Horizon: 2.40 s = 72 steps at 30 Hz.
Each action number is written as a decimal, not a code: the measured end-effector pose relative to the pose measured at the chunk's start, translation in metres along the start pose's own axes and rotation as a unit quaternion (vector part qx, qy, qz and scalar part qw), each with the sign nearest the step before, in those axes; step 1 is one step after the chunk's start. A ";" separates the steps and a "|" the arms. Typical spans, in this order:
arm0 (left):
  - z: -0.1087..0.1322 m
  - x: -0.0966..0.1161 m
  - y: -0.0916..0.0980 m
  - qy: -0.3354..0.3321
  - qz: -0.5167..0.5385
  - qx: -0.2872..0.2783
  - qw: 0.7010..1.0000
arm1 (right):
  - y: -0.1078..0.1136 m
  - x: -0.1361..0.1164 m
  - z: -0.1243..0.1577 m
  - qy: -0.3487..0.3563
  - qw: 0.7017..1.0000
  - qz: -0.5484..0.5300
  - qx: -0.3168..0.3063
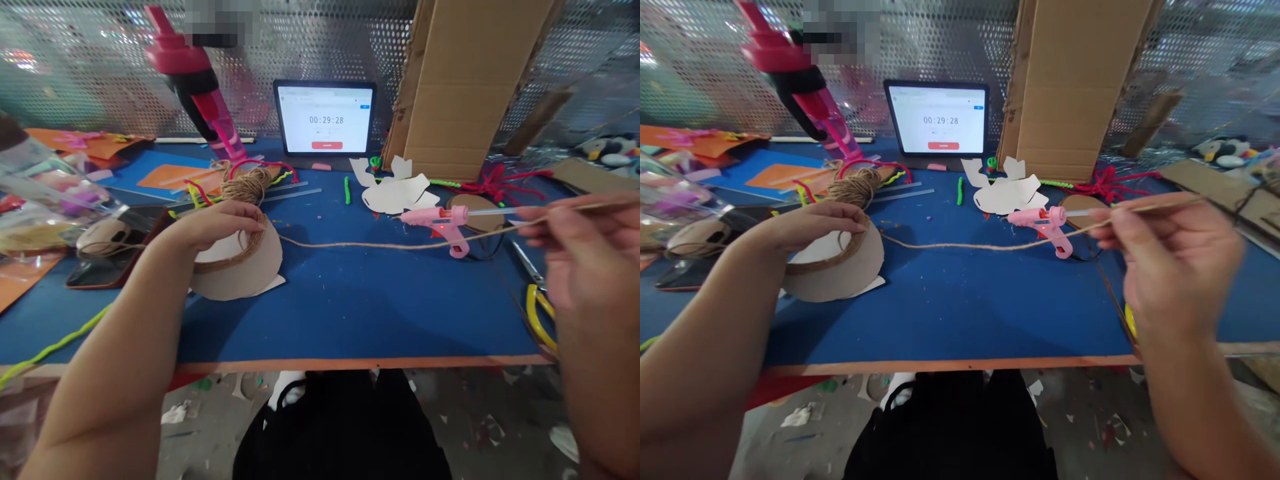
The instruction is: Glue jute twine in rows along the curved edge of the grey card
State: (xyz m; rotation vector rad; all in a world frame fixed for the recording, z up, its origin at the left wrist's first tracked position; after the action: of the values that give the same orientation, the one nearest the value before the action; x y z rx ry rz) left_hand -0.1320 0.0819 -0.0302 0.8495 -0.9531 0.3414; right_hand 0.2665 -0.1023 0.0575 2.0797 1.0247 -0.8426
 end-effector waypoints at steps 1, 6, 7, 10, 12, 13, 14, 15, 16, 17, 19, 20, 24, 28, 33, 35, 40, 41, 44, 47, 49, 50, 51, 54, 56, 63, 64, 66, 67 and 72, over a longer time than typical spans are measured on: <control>0.000 -0.001 -0.001 0.003 -0.007 -0.010 1.000 | -0.014 0.000 0.003 -0.021 0.999 -0.023 -0.020; 0.005 0.015 -0.006 -0.025 -0.019 -0.034 0.999 | -0.073 0.020 0.007 -0.099 0.977 -0.066 -0.177; 0.008 0.022 -0.006 -0.039 -0.017 -0.032 0.999 | -0.081 0.024 0.006 -0.106 0.971 -0.066 -0.206; 0.020 0.048 -0.010 -0.081 -0.010 -0.021 0.996 | -0.094 0.029 0.002 -0.107 0.960 -0.084 -0.243; 0.026 0.063 -0.021 -0.102 0.025 -0.029 0.994 | -0.097 0.026 -0.002 -0.097 0.962 -0.097 -0.238; 0.026 0.069 -0.030 -0.107 0.070 -0.045 0.991 | -0.098 0.023 -0.005 -0.088 0.963 -0.104 -0.231; 0.026 0.075 -0.041 -0.116 0.119 -0.061 0.984 | -0.099 0.018 -0.008 -0.076 0.965 -0.113 -0.225; 0.023 0.080 -0.056 -0.120 0.155 -0.084 0.977 | -0.100 0.013 -0.011 -0.064 0.966 -0.123 -0.218; 0.019 0.083 -0.073 -0.111 0.183 -0.111 0.971 | -0.101 0.008 -0.014 -0.052 0.967 -0.134 -0.212; 0.013 0.085 -0.091 -0.100 0.202 -0.132 0.965 | -0.103 0.003 -0.018 -0.041 0.967 -0.145 -0.206; -0.002 0.087 -0.126 -0.088 0.208 -0.157 0.961 | -0.111 -0.008 -0.026 -0.019 0.966 -0.160 -0.201; -0.011 0.084 -0.143 -0.067 0.204 -0.168 0.962 | -0.117 -0.014 -0.031 -0.006 0.965 -0.166 -0.202; -0.044 0.075 -0.174 -0.057 0.170 -0.147 0.973 | -0.149 -0.026 -0.039 0.023 0.944 -0.220 -0.246; -0.043 0.066 -0.152 -0.073 0.095 -0.060 0.991 | -0.175 -0.015 -0.029 -0.021 0.915 -0.253 -0.314; 0.011 0.078 -0.144 -0.087 -0.156 -0.157 0.971 | -0.185 0.008 -0.015 -0.073 0.899 -0.268 -0.338; 0.039 0.087 -0.157 -0.093 -0.227 -0.274 0.930 | -0.190 0.014 -0.015 -0.081 0.899 -0.271 -0.334; 0.054 0.132 -0.108 -0.175 -0.304 0.025 0.936 | -0.204 0.008 -0.013 -0.071 0.890 -0.304 -0.332; 0.053 0.135 -0.093 -0.167 -0.326 0.130 0.921 | -0.206 0.005 -0.012 -0.069 0.890 -0.308 -0.330; 0.031 0.119 -0.078 -0.127 -0.341 0.206 0.908 | -0.205 -0.004 -0.009 -0.063 0.897 -0.307 -0.311; 0.000 0.090 -0.091 -0.126 -0.219 0.073 0.965 | -0.204 -0.002 -0.002 -0.063 0.897 -0.276 -0.339; -0.007 0.079 -0.093 -0.139 -0.088 0.042 0.985 | -0.199 0.006 0.005 -0.056 0.897 -0.209 -0.385; -0.007 0.075 -0.088 -0.144 -0.011 0.051 0.988 | -0.194 0.011 0.009 -0.047 0.900 -0.152 -0.406; -0.006 0.071 -0.081 -0.146 0.068 0.073 0.984 | -0.188 0.016 0.013 -0.030 0.901 -0.082 -0.425; 0.005 0.067 -0.044 -0.156 0.249 0.171 0.940 | -0.170 0.027 0.031 0.047 0.864 0.143 -0.481; 0.018 0.074 -0.015 -0.190 0.269 0.244 0.912 | -0.161 0.028 0.047 0.102 0.822 0.233 -0.510; 0.009 0.073 -0.033 -0.131 0.196 0.190 0.953 | -0.146 0.021 0.078 0.162 0.772 0.368 -0.493; 0.002 0.071 -0.055 -0.104 0.136 0.122 0.978 | -0.146 0.019 0.080 0.164 0.772 0.379 -0.483; -0.002 0.065 -0.089 -0.089 0.086 0.060 0.990 | -0.147 0.017 0.084 0.159 0.773 0.403 -0.463; -0.001 0.065 -0.105 -0.091 0.041 0.031 0.995 | -0.148 0.017 0.086 0.153 0.774 0.413 -0.455; 0.017 0.079 -0.150 -0.144 -0.201 -0.028 0.969 | -0.145 0.009 0.089 0.128 0.785 0.384 -0.469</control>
State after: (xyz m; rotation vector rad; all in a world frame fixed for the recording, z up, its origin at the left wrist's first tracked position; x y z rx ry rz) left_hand -0.0072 -0.0346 -0.0323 1.0339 -1.0246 -0.1622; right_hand 0.1272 -0.0991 -0.0399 1.4682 0.4363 0.3559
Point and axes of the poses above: each hand's wrist, its own z-axis away from the middle knuckle, its own y-axis out of the back of the hand, x = y × z, the point moved 8 cm from there along -z, towards the middle knuckle, and after that the axes turned 14 degrees about -x, right-handed, at the moved point
